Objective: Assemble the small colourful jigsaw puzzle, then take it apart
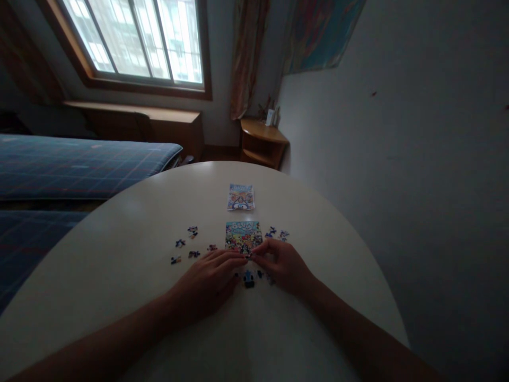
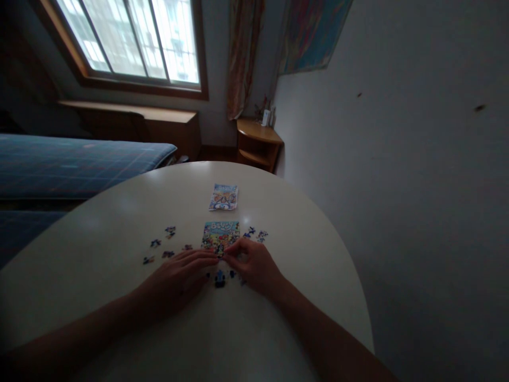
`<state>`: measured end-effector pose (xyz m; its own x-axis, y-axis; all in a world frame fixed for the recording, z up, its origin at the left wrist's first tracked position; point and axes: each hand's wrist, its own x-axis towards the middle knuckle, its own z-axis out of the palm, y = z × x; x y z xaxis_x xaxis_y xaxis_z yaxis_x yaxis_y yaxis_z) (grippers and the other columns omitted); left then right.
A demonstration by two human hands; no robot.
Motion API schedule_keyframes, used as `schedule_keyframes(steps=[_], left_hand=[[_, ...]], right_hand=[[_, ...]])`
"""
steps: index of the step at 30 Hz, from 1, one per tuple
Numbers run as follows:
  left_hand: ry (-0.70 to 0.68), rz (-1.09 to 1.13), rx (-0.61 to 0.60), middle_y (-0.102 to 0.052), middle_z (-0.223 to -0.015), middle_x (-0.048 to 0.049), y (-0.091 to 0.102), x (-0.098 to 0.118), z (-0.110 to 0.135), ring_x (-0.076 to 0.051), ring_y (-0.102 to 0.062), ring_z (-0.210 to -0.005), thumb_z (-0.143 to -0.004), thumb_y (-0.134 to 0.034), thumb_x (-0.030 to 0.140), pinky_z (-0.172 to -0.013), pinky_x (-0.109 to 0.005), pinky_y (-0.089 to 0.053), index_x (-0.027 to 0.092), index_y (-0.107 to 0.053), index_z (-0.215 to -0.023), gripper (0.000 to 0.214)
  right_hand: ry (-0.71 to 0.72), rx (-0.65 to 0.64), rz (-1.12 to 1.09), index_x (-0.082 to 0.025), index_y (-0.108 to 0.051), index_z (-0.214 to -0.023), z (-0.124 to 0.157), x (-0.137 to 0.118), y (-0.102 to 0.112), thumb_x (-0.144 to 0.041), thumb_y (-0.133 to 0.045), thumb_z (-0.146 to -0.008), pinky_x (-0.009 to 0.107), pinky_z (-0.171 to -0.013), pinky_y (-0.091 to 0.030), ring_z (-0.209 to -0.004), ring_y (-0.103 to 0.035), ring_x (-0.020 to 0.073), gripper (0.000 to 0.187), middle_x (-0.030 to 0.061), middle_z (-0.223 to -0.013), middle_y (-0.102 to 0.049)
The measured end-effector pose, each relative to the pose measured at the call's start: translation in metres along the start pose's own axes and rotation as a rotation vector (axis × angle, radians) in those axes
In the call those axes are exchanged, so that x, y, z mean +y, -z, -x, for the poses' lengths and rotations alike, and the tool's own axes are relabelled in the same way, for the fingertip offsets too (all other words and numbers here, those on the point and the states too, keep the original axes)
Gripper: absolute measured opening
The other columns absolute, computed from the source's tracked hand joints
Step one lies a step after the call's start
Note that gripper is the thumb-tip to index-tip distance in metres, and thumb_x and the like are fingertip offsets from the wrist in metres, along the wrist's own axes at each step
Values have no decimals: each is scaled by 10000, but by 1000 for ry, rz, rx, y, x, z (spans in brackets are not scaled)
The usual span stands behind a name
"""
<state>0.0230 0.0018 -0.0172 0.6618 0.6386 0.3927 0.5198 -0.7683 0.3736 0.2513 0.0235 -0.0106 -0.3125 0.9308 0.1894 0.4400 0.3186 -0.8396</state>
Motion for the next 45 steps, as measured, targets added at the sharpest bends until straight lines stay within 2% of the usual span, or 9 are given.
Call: schedule_keyframes(steps=[2,7,12,18,25,37,41,45], left_hand=[[18,52,1,-657,-1240,-80,-1,-1,0,-214,-608,-1160,-915,-468,119,-991,-418,-512,213,-565,-1226,339],[140,180,26,-682,-1169,-52,-4,-5,-1,-198,-636,-1079,-901,-499,115,-959,-393,-522,234,-586,-1153,292],[206,198,46,-698,-1101,-33,-7,-7,-1,-199,-641,-1042,-882,-511,104,-942,-411,-529,244,-587,-1126,291],[118,3,63,-653,-1211,-63,-5,-7,0,-215,-584,-1124,-876,-528,95,-980,-416,-512,213,-575,-1210,358],[-30,-139,18,-639,-1222,-83,-3,-4,-2,-250,-577,-1126,-896,-525,105,-956,-461,-505,217,-595,-1233,362],[-51,-197,-26,-634,-1222,-86,2,0,-3,-256,-580,-1117,-940,-500,145,-968,-472,-491,195,-595,-1186,268],[-47,-206,-28,-638,-1225,-82,2,-1,-3,-249,-581,-1126,-956,-492,163,-974,-466,-481,205,-602,-1186,258],[-80,-213,-49,-639,-1267,-68,3,-1,-3,-226,-560,-1187,-970,-457,132,-1037,-450,-429,196,-590,-1212,283]], right_hand=[[3,-8,19,-199,-706,-829,0,-2,0,-284,-720,-817,290,-737,-539,-758,-701,169,87,23,-810,-750],[66,-27,24,-227,-727,-1003,0,-5,0,-232,-722,-812,294,-767,-542,-782,-712,165,192,12,-851,-763],[145,-23,150,-245,-749,-982,-2,-2,1,-207,-745,-809,323,-819,-523,-811,-703,171,177,16,-874,-763],[209,-61,386,-269,-757,-950,-4,4,1,-255,-805,-775,413,-926,-441,-975,-657,214,181,30,-997,-733],[200,-63,411,-284,-754,-974,-2,7,0,-259,-789,-791,417,-939,-426,-1010,-625,215,188,34,-1030,-700],[322,-41,537,-328,-761,-977,1,3,1,-284,-746,-843,364,-864,-380,-901,-643,171,142,-3,-958,-710],[373,-30,635,-326,-758,-991,3,-2,3,-305,-710,-875,362,-863,-348,-903,-627,182,127,-1,-954,-712],[453,-7,720,-326,-746,-1015,4,-5,3,-304,-684,-894,367,-874,-324,-888,-615,187,137,-6,-942,-720]])
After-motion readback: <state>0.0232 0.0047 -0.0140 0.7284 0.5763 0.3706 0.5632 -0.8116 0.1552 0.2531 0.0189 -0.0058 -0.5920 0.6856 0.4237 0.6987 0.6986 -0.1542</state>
